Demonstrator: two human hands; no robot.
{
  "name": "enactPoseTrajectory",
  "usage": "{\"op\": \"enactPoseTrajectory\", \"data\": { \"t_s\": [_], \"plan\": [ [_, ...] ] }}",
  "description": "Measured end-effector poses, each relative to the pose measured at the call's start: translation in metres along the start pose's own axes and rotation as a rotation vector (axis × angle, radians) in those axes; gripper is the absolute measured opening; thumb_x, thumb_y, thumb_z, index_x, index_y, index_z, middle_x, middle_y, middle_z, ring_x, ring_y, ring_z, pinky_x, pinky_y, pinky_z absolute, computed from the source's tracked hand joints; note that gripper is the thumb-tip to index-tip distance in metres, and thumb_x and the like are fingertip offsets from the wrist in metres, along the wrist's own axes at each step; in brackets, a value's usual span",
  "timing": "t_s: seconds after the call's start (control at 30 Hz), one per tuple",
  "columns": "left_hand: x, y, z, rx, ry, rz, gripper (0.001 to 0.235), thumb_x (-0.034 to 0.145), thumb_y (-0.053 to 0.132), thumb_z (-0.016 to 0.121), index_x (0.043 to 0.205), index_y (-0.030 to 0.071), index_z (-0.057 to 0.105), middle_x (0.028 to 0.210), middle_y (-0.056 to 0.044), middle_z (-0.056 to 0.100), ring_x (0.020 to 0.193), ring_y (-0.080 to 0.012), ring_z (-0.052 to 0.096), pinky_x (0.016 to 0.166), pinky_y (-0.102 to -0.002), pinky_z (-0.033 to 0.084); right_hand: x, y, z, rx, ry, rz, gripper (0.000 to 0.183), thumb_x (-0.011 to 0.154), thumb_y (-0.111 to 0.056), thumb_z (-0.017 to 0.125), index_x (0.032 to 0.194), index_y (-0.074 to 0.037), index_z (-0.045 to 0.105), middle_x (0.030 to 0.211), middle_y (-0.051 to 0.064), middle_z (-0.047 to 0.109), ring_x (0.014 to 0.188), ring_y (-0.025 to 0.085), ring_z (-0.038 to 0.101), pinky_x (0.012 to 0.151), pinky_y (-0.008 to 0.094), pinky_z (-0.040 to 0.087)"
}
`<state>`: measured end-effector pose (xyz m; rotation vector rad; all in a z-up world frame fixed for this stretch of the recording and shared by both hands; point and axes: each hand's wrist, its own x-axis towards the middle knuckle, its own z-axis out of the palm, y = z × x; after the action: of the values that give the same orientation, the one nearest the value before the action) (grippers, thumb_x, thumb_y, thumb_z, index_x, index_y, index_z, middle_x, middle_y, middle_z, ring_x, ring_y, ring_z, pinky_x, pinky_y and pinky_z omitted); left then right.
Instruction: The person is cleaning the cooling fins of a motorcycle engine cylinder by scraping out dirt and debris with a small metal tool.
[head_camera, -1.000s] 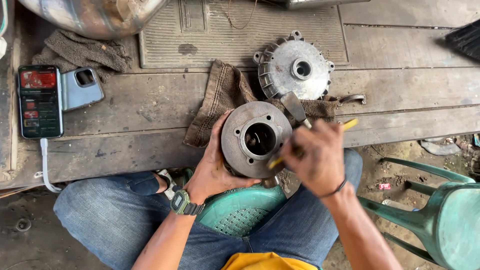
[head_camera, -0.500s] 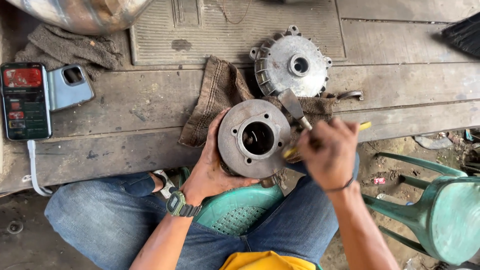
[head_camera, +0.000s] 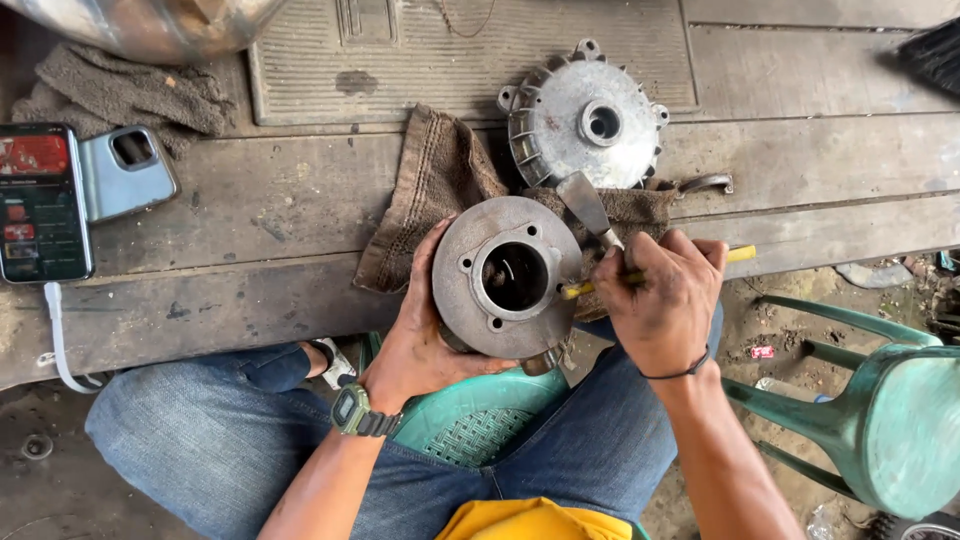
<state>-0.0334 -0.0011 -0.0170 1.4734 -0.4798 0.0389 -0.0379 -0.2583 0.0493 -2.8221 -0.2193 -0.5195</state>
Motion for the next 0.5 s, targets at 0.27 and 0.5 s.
{"op": "enactPoseTrajectory", "data": {
  "t_s": [0.27, 0.5],
  "plan": [
    [-0.014, 0.010, 0.010, 0.029, 0.092, -0.054, 0.131, 0.062, 0.041, 0.098, 0.155, -0.007, 0.019, 0.156, -0.034, 0.029, 0.151, -0.0515, 0.026, 0.125, -0.064, 0.019, -0.013, -0.035, -0.005, -0.071, -0.037, 0.006, 0.029, 0.086, -0.019, 0.074, 0.066, -0.016, 0.053, 0.057, 0.005, 0.050, 0.070, 0.028, 0.058, 0.082, 0.042, 0.041],
    [-0.014, 0.013, 0.013, 0.044, 0.104, -0.055, 0.129, 0.064, 0.042, 0.096, 0.155, -0.007, 0.019, 0.157, -0.034, 0.027, 0.151, -0.0527, 0.024, 0.124, -0.065, 0.018, -0.016, -0.016, 0.010, -0.077, 0.009, 0.017, 0.028, 0.092, -0.018, 0.071, 0.070, -0.015, 0.053, 0.062, 0.007, 0.049, 0.073, 0.029, 0.058, 0.084, 0.042, 0.040]
  ]
}}
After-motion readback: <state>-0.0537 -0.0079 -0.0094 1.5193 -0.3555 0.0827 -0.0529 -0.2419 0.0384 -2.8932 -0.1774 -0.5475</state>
